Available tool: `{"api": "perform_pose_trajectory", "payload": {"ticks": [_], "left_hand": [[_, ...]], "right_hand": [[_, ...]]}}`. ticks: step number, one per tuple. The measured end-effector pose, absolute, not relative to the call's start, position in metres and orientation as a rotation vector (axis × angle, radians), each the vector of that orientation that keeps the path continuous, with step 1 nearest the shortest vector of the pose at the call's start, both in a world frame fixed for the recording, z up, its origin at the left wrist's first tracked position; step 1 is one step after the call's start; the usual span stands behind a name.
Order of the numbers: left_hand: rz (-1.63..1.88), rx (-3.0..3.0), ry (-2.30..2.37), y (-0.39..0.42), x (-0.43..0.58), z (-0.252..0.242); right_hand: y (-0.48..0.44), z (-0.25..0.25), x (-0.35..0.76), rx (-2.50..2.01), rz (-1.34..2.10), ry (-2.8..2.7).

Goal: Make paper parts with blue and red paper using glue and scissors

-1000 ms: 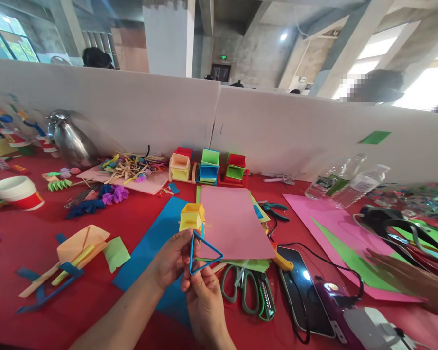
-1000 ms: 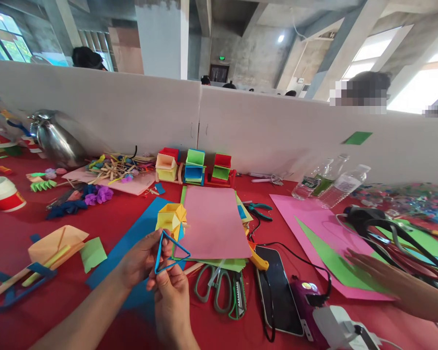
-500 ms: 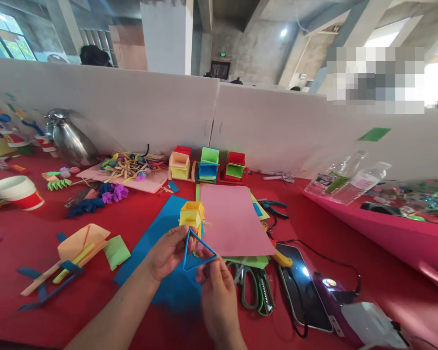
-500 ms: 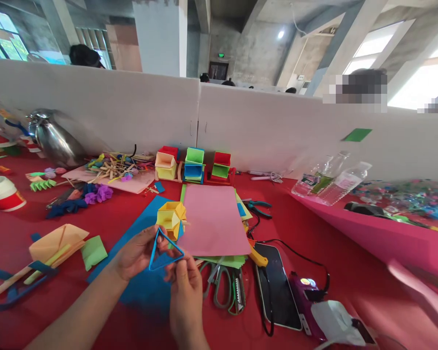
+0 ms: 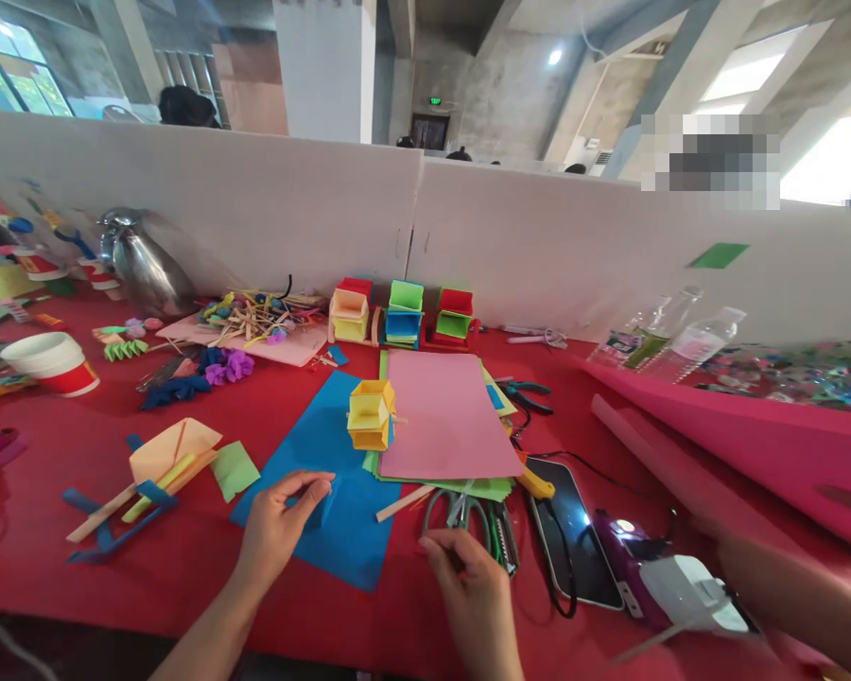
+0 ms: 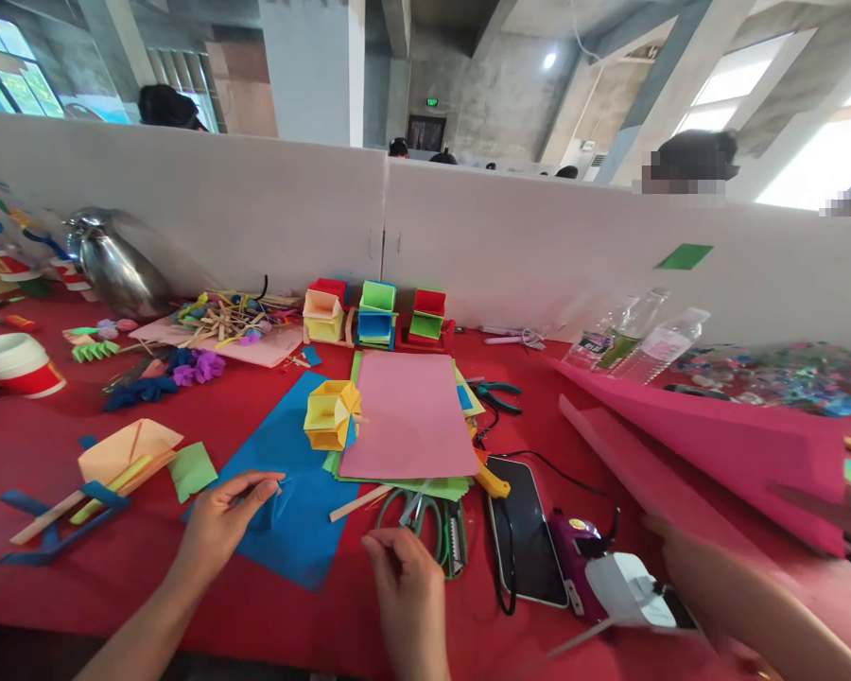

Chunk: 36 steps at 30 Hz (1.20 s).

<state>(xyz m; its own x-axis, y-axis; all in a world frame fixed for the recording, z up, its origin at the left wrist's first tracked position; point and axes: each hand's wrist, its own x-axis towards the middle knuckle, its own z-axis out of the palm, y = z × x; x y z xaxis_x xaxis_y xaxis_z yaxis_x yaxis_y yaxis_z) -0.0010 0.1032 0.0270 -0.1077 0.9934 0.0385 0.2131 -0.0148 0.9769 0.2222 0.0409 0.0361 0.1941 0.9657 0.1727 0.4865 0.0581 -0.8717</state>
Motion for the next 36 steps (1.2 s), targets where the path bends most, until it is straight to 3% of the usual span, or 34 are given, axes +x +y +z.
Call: {"api": "perform_pose_trajectory", "payload": {"ticks": [10,16,21,27,36], "left_hand": [[1.294,1.535,1.448,0.099,-0.002,0.020],[1.316,1.532,1.371,0.095,0.003,0.022],[1.243,1.509,1.343,0.096,0.005,0.025],[1.221,1.510,1.311,0.100,-0.001,0.023],[1.200,1.533,1.262,0.104,-0.007,0.020]], "right_hand": [[0.029,0.058,0.300,-2.043,-0.018,-1.423],[0.059,0.073,0.315,-2.223,-0.383,-1.696],[0.071,0.082,0.288,-1.892,-0.191,-1.751],[0.071,0.075,0.197,-1.454,0.448,-1.894],[0.091,0.056,0.137,-1.432,0.460,-2.099]]}}
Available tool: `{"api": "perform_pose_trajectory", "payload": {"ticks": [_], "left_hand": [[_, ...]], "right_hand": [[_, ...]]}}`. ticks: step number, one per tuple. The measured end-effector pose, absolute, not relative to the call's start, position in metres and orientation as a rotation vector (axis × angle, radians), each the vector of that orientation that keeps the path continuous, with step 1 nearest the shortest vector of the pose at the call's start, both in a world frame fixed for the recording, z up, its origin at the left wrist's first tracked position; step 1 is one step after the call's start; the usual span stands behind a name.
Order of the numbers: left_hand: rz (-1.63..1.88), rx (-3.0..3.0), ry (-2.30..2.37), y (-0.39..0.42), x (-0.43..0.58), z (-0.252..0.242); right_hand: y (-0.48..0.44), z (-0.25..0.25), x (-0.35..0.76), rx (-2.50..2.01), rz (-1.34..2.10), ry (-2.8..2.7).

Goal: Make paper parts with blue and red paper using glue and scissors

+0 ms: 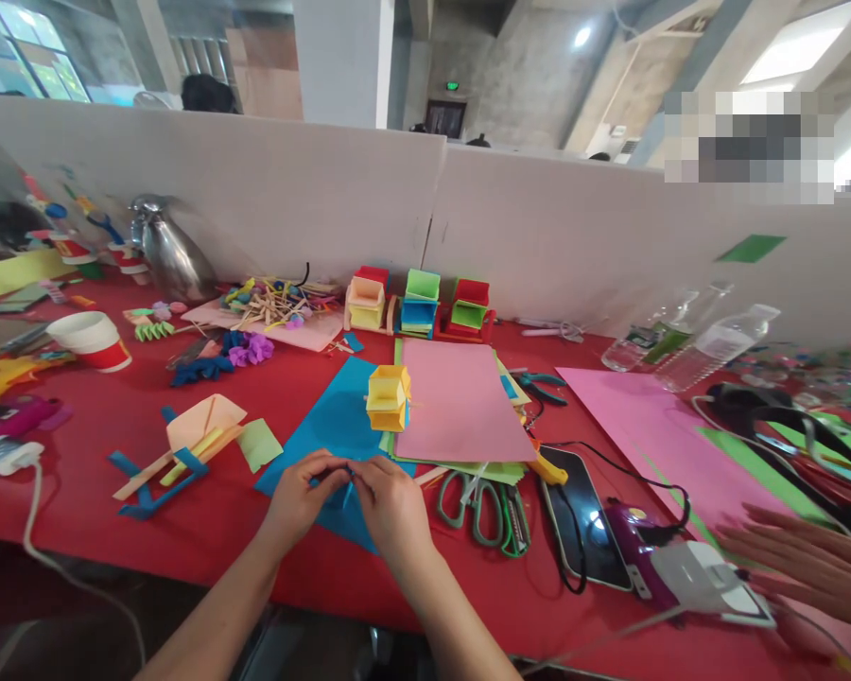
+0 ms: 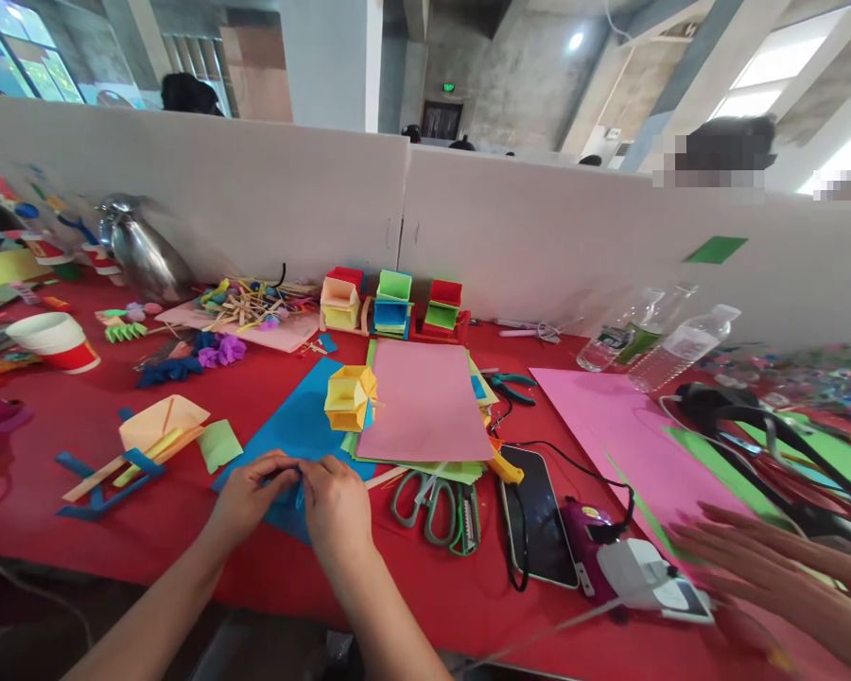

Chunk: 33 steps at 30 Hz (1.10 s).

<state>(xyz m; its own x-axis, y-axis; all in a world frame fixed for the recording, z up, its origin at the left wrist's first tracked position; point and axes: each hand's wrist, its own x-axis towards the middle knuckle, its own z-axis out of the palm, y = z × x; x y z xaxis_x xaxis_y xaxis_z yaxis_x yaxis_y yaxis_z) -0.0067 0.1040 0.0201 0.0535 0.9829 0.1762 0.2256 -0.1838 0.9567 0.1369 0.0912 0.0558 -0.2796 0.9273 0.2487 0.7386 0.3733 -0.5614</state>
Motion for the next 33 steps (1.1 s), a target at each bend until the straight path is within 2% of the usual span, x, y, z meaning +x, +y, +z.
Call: {"api": "perform_pose_trajectory", "payload": {"ticks": [18,33], "left_hand": [[1.076,1.412,1.153,0.104,-0.009,0.017],[1.059,1.574,1.127,0.103,-0.006,0.012]], "right_hand": [[0.094,0.065,0.136,-1.430,0.705,-1.858],[0.091,0.060,0.141,-1.504,0.462,-2.061]]}}
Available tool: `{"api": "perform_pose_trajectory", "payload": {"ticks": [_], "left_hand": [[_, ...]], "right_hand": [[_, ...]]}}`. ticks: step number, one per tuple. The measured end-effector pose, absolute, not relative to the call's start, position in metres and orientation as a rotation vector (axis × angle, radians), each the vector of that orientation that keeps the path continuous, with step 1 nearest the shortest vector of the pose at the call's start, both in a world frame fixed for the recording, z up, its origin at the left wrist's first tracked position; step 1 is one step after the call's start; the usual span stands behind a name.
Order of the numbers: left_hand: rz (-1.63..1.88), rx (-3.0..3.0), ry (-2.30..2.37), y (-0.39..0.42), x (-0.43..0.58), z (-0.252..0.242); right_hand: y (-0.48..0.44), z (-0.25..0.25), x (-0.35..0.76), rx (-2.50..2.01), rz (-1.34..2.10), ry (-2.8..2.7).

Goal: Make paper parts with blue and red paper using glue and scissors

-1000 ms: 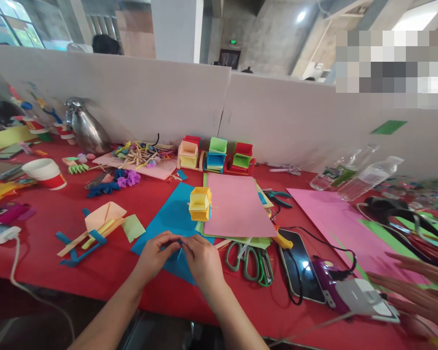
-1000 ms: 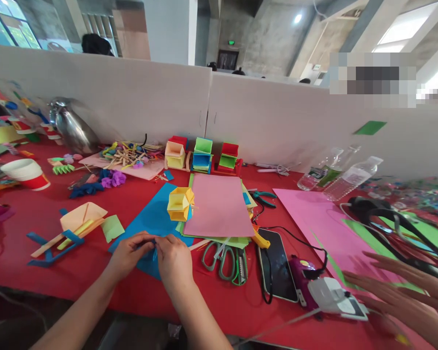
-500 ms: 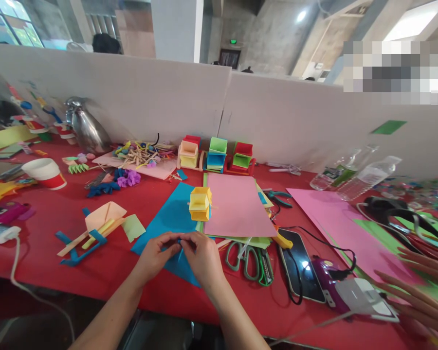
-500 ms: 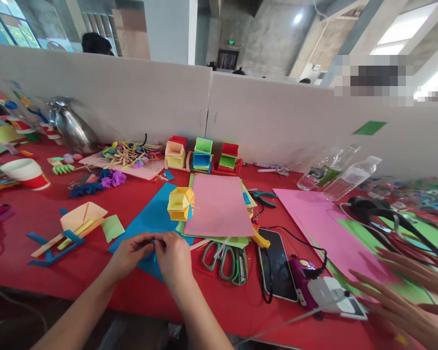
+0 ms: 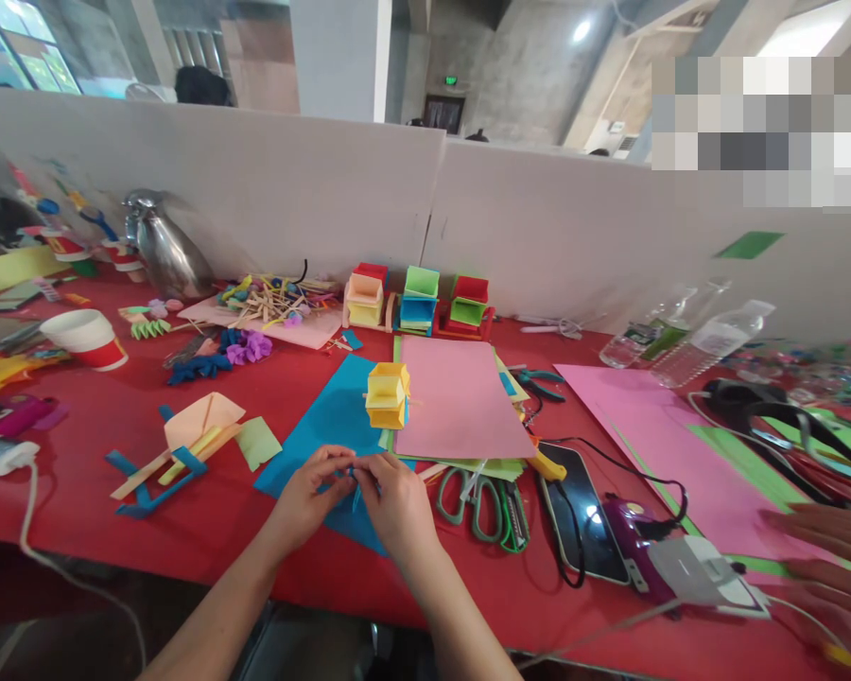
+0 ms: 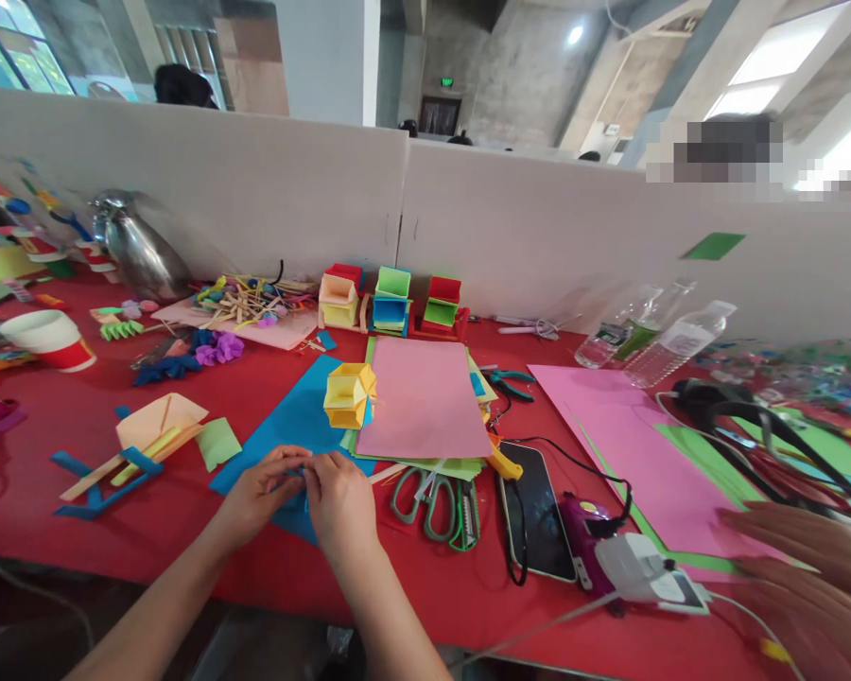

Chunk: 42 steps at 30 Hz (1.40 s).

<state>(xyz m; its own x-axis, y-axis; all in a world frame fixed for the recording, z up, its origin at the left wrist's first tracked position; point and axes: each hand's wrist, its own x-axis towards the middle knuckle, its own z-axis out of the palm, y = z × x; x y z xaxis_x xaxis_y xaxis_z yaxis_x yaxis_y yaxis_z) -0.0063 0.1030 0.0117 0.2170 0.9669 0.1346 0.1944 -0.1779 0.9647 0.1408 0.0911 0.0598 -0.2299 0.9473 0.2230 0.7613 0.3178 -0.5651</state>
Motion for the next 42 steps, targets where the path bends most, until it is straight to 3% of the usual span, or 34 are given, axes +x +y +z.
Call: {"api": "perform_pose_trajectory", "payload": {"ticks": [6,11,18,36,42], "left_hand": [[0.999,1.610,1.109,0.100,-0.004,0.012],[1.116,1.654,1.155,0.094,-0.004,0.019],[1.149,1.366,0.821,0.079,0.010,0.030],[1.284,1.366,0.896,0.065,0.026,0.036],[1.140,1.450,0.964,0.063,0.022,0.041]], "right_hand": [[0.091,0.058,0.146,-1.438,0.516,-2.020],[0.093,0.063,0.171,-1.205,0.772,-1.874],[0.086,0.065,0.196,-1.063,0.945,-1.411],[0.069,0.053,0.189,-0.936,0.929,-1.201],[0.068,0.055,0.190,-0.971,0.819,-1.224]]}}
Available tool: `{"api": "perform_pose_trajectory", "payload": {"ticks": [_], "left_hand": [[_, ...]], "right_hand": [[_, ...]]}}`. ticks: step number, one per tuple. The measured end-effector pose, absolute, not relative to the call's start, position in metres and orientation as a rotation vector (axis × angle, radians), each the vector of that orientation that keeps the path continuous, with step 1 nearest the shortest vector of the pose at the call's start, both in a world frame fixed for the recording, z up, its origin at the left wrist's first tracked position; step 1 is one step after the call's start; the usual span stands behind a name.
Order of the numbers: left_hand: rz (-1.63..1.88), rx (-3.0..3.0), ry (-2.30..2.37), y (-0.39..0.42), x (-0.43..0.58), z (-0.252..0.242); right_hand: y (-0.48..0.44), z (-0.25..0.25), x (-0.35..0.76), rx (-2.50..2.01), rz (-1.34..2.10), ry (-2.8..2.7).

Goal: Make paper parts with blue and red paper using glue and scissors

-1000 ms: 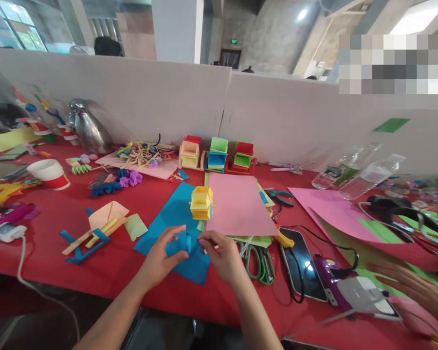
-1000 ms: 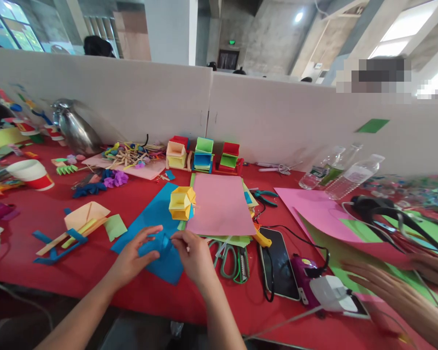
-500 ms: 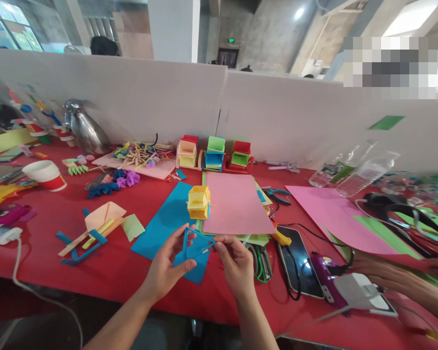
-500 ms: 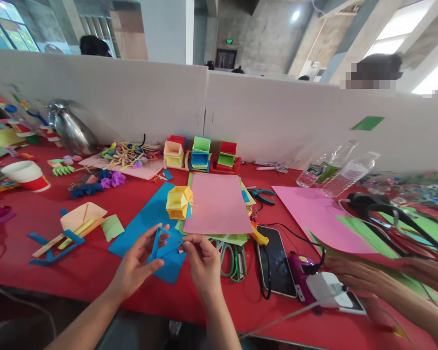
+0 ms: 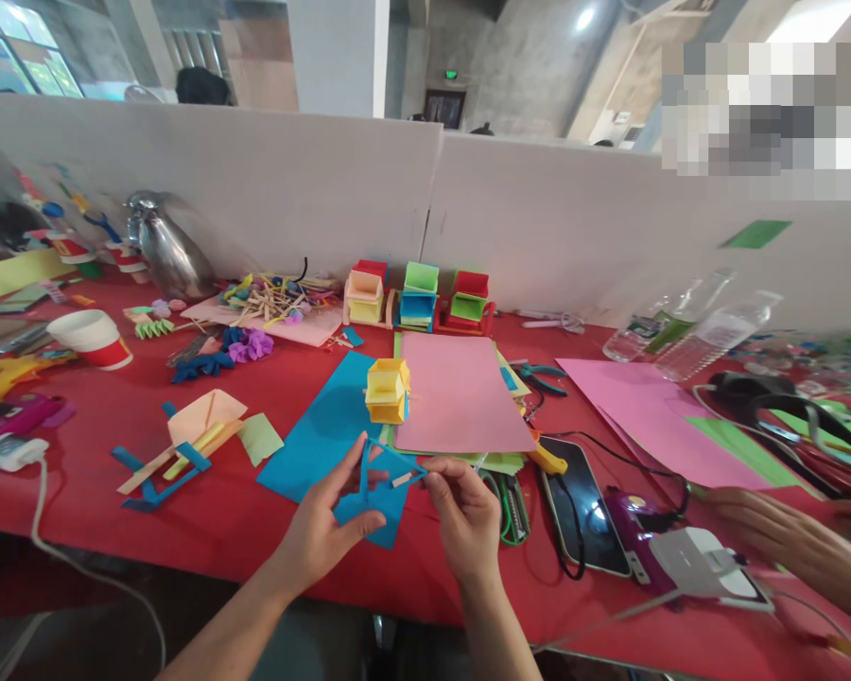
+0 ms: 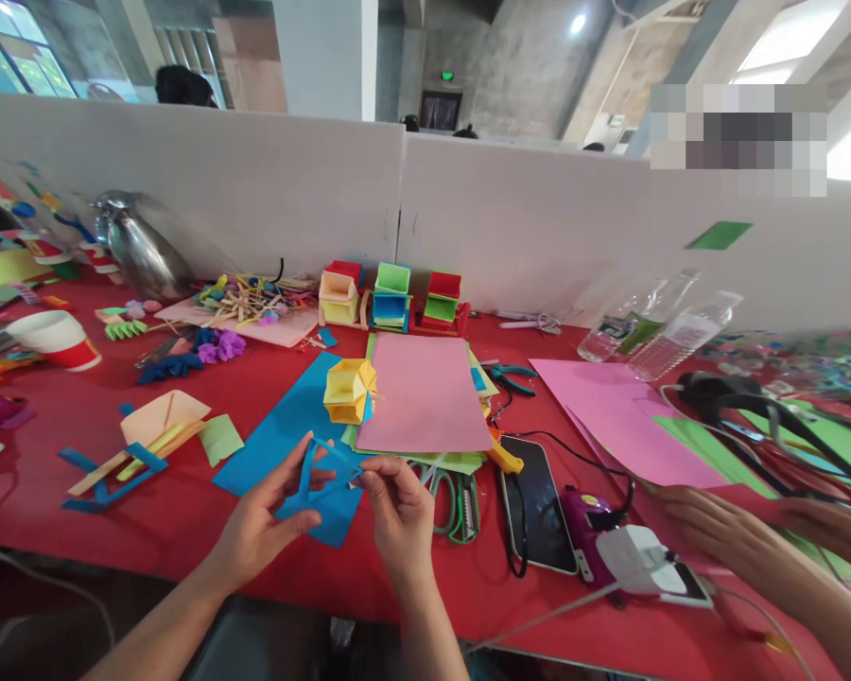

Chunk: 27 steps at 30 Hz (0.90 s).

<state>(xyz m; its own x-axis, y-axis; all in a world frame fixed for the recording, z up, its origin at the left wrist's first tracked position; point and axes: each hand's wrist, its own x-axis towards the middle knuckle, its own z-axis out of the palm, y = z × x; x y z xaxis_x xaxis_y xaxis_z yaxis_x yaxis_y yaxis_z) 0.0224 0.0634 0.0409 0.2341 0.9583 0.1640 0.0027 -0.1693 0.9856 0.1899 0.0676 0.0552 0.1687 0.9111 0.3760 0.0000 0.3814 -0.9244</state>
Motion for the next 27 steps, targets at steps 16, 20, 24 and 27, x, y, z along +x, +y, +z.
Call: {"api": "perform_pose_trajectory", "payload": {"ticks": [16,20,24,27], "left_hand": [[1.283,1.433,1.279,0.059,0.027,0.027],[1.303,1.549,1.298,0.058,0.026,0.021],[1.392,1.628,1.308,0.059,0.024,0.021],[1.427,1.621,1.294,0.060,0.024,0.022]], "right_hand": [[0.061,0.046,0.179,-1.096,0.583,-1.323],[0.061,0.046,0.178,-1.129,0.555,-1.313],[0.061,0.047,0.176,-1.108,0.555,-1.335],[0.061,0.049,0.175,-1.103,0.551,-1.361]]}}
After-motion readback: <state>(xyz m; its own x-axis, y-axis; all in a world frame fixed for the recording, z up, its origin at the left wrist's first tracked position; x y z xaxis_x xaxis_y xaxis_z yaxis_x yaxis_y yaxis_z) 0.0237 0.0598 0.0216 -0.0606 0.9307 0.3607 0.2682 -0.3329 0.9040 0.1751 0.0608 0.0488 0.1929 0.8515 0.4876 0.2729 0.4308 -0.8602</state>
